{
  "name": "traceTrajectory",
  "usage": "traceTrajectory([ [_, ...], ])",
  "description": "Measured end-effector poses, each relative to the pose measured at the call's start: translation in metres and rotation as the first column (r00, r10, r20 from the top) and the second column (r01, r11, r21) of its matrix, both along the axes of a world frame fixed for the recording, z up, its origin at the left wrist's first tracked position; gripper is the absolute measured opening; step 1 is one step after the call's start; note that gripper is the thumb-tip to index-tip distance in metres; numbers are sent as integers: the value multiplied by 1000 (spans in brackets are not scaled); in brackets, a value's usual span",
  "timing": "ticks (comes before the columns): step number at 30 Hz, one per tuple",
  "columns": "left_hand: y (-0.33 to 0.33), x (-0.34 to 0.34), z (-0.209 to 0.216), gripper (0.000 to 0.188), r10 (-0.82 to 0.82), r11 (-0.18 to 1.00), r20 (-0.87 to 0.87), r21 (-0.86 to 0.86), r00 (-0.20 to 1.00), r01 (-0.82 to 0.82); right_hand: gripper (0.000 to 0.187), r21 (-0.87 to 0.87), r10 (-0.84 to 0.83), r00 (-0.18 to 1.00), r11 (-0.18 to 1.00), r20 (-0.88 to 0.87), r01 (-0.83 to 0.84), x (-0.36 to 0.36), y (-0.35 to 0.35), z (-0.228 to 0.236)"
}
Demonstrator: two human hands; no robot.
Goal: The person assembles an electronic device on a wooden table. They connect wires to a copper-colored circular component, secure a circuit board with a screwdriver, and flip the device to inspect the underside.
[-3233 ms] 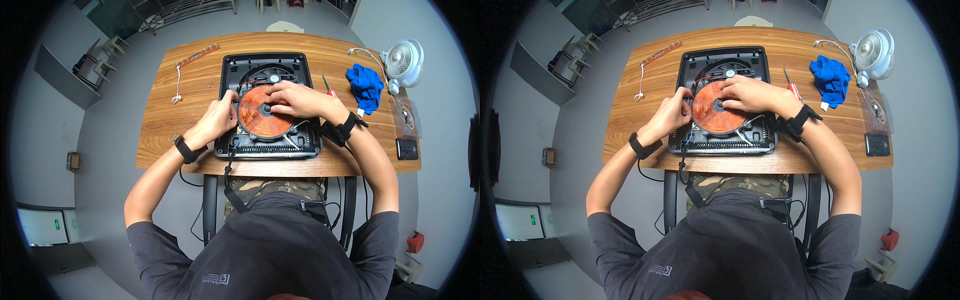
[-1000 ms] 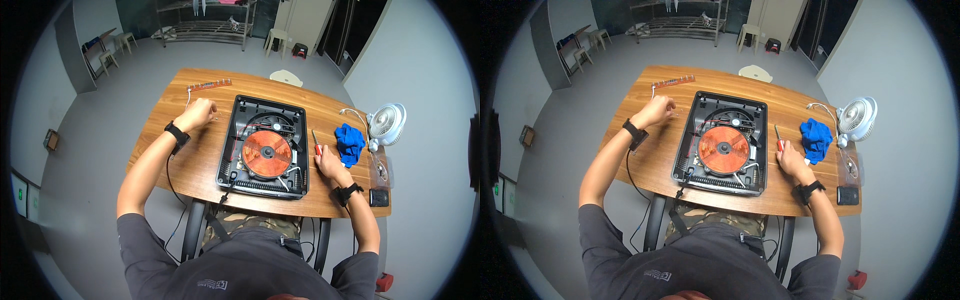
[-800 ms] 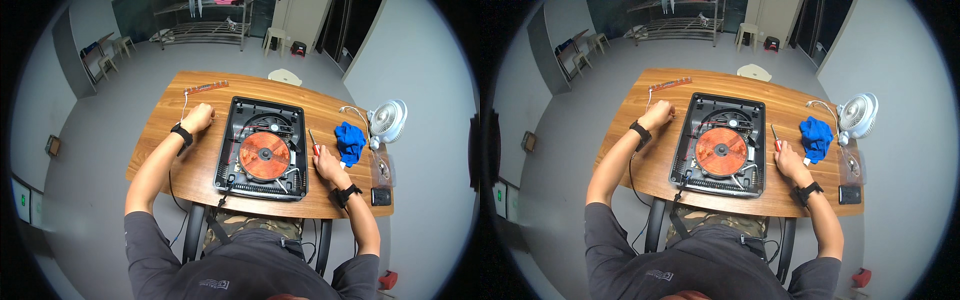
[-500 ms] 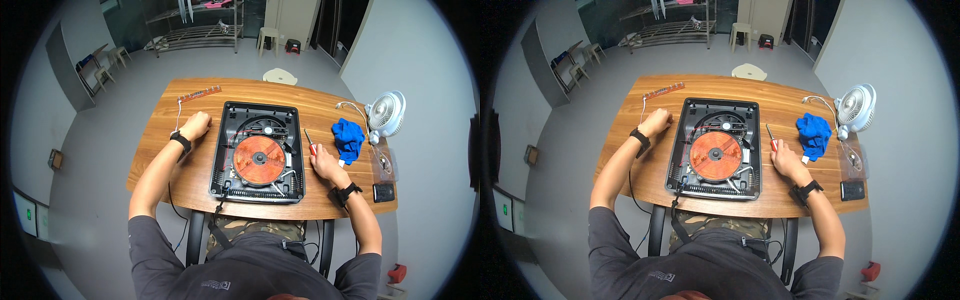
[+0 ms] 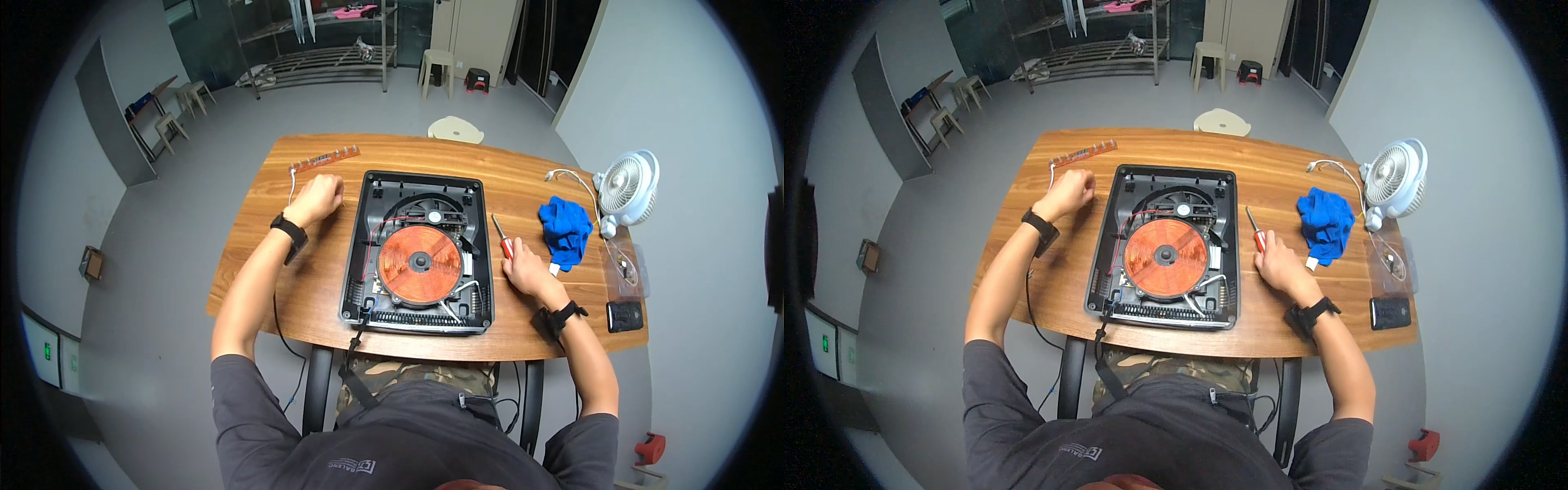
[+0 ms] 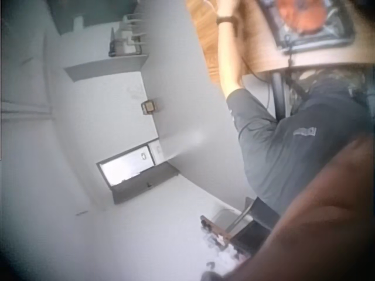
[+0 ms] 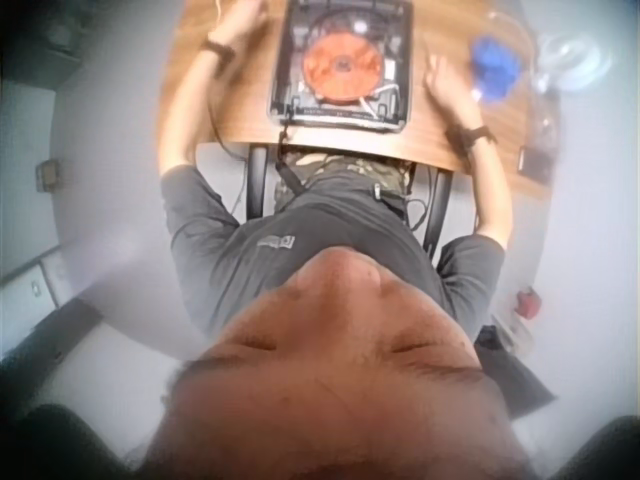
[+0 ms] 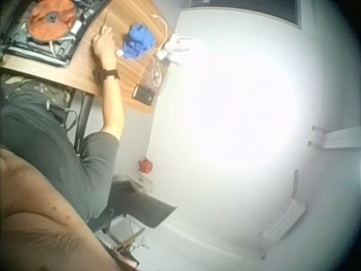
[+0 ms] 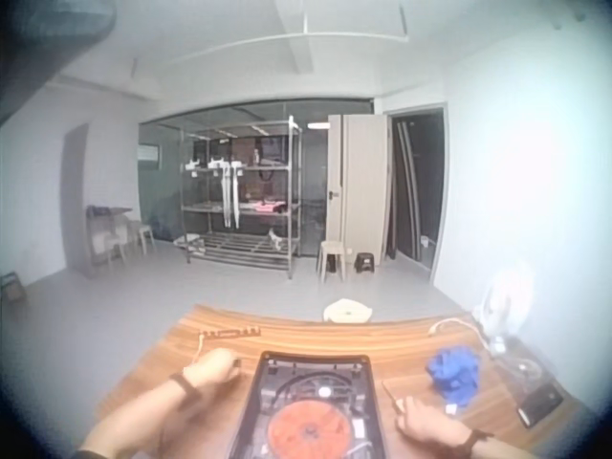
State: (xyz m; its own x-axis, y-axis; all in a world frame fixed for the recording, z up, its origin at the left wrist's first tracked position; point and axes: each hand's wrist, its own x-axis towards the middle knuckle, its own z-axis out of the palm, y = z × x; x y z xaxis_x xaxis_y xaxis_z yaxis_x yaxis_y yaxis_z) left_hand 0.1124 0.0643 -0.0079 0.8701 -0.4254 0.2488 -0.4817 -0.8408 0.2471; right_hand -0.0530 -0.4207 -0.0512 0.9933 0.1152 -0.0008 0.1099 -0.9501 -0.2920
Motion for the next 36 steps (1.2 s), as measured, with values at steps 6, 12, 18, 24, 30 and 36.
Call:
traceTrajectory([
  [6, -17, -20, 43, 13, -117, 970, 48, -211, 992, 124, 39, 45, -5, 1000, 999, -28, 6, 1, -6, 11],
  [12, -71, -56, 55, 14, -291, 942, 25, -169, 956, 291, 32, 55, 4, 983, 998, 183, -14, 7, -22, 30],
  [18, -115, -71, 60, 13, -426, 889, 36, -170, 904, 425, 33, 278, 125, 921, 931, 368, -238, -12, 3, 93],
  [24, -142, -84, 59, 15, -469, 852, 50, -236, 882, 467, 37, 90, 276, 894, 941, 353, -326, -29, 31, 98],
  [30, -144, -88, 56, 16, -456, 843, -24, -332, 890, 423, 42, 57, 320, 901, 935, 292, -351, -30, 37, 87],
  [36, -143, -84, 50, 15, -479, 836, -11, -310, 878, 453, 42, 82, 310, 905, 934, 292, -347, -28, 37, 77],
])
